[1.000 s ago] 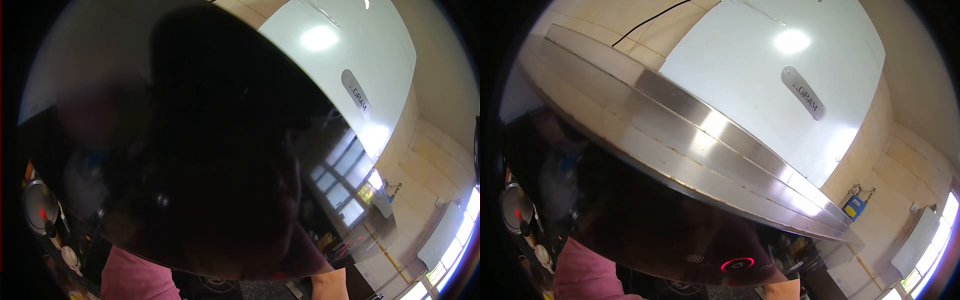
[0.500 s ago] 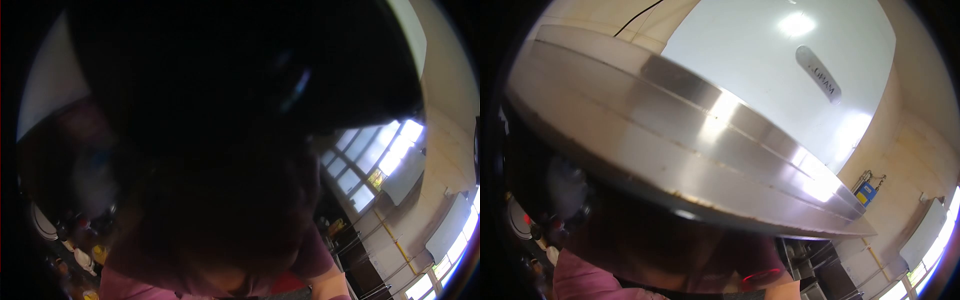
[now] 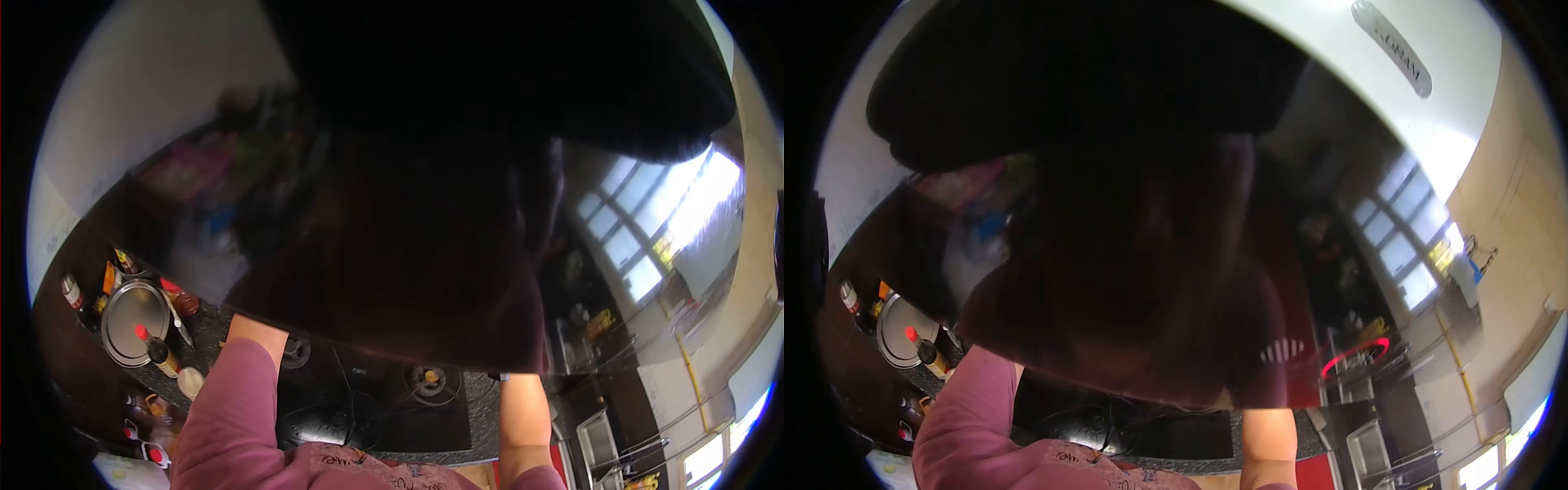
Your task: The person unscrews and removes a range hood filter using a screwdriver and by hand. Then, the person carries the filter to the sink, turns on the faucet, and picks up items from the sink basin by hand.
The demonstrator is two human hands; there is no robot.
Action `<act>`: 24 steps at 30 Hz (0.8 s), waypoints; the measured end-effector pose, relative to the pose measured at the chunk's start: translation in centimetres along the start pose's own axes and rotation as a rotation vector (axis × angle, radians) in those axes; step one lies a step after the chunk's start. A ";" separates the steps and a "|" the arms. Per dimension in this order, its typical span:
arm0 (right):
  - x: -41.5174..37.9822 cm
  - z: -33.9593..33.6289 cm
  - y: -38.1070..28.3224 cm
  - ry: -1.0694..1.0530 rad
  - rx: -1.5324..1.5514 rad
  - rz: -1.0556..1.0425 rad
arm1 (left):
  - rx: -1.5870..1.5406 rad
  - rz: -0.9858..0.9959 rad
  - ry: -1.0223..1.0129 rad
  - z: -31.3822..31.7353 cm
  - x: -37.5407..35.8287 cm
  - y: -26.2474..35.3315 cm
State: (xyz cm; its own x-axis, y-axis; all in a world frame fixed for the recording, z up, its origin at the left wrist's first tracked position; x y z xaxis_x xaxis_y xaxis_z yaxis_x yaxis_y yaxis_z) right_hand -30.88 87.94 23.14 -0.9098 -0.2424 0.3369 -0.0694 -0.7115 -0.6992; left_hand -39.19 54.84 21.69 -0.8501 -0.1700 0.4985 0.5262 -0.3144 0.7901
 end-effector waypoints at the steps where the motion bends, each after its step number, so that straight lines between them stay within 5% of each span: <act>1: -2.4 -0.3 0.8 0.013 0.040 0.003 | -0.025 -0.012 -0.012 0.2 -1.4 0.0; 12: -23.5 -3.1 5.1 0.135 0.249 0.041 | -0.165 -0.152 -0.131 5.6 -18.8 0.7; 14: -29.5 -11.7 5.2 0.051 0.058 0.025 | -0.173 -0.177 -0.167 7.8 -21.2 0.3; 16: -36.1 -21.0 4.6 0.434 -0.212 -0.014 | -0.179 -0.194 -0.213 9.9 -22.5 0.0; 24: -52.0 -13.5 -2.9 0.760 -0.167 -0.132 | -0.208 -0.305 -0.538 23.6 -30.0 -0.1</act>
State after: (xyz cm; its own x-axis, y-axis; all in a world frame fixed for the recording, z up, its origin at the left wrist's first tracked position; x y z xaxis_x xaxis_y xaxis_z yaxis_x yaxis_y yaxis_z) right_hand 11.14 111.54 -0.87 -0.9160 0.3971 -0.0576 -0.2019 -0.5801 -0.7891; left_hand -13.24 82.03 15.09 -0.8019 0.4301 0.4148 0.2021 -0.4580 0.8657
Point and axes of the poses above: each hand's wrist, its own x-axis towards the middle knuckle, its own z-axis out of the palm, y = z × x, the point moved 2 cm from there along x, towards the middle knuckle, and after that the axes turned 7 degrees about -y, right-handed, at the moved point
